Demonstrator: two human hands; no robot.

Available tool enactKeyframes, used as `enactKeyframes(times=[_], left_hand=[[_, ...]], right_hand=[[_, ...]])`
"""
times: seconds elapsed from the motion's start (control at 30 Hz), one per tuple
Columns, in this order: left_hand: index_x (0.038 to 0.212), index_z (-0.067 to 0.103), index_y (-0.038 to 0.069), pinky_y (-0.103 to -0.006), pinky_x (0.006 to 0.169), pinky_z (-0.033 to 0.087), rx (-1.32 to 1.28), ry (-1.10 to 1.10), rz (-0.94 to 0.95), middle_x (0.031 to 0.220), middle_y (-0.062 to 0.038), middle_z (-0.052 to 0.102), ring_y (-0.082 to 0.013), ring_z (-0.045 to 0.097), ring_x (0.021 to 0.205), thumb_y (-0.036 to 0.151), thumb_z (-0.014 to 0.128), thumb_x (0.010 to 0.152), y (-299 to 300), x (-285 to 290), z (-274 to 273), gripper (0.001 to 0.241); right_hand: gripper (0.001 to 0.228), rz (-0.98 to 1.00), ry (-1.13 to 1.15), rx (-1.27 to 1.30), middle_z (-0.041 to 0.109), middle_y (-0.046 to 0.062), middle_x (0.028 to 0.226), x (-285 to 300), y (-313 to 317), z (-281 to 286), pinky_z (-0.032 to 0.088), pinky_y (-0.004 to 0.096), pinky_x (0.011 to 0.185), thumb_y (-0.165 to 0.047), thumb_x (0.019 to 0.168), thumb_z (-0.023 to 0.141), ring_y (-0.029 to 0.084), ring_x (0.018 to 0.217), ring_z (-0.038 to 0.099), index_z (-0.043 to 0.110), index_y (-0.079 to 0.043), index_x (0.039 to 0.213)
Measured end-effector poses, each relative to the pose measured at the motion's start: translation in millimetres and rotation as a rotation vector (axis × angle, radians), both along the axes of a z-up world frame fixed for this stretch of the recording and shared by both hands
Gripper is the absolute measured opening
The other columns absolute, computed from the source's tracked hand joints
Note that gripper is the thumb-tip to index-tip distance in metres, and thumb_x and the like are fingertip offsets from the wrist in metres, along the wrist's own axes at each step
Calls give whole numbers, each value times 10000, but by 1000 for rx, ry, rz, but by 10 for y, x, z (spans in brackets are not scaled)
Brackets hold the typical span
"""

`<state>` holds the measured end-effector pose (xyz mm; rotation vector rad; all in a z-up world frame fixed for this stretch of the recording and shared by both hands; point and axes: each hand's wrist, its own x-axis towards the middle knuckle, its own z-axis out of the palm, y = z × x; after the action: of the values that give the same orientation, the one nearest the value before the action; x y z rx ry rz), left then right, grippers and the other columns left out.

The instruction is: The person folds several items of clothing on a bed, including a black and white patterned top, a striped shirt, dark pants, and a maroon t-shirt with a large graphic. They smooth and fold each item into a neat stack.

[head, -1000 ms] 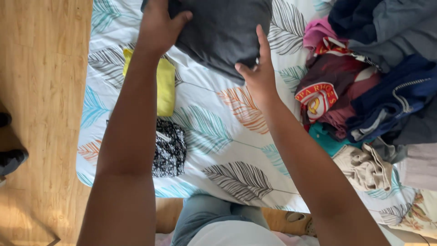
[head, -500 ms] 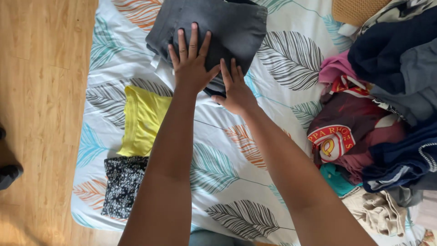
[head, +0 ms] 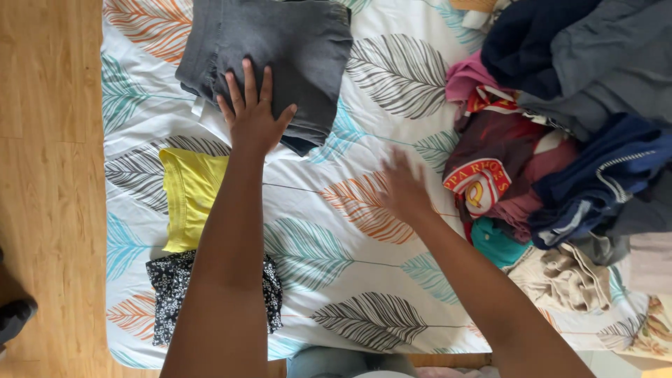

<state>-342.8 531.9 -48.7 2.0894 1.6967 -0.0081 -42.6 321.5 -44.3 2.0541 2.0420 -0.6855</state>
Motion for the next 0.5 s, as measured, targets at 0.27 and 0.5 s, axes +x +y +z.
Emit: enactKeyframes(times=[0.27, 0.5], left_hand=[[1690, 7, 181, -682, 1144, 364, -56, -32, 9, 1701, -237, 20, -469, 268, 1525, 555, 760, 878, -1794, 524, -361, 1170], [1664, 169, 202, -655, 1207, 211, -581, -39, -386, 1728, -139, 74, -412, 107, 1574, 539, 610, 928, -3714, 947, -161, 921]], right_hand=[[903, -685, -215, 128, -58, 206, 1707, 1299, -1083, 80, 286, 754, 1120, -323, 825, 781, 473, 1552, 21, 380, -268, 1632], [633, -559, 214, 525, 621, 144, 1280, 1615, -1222, -716, 518, 499, 1007, -157, 774, 749, 379, 1188, 631, 654, -149, 1400]])
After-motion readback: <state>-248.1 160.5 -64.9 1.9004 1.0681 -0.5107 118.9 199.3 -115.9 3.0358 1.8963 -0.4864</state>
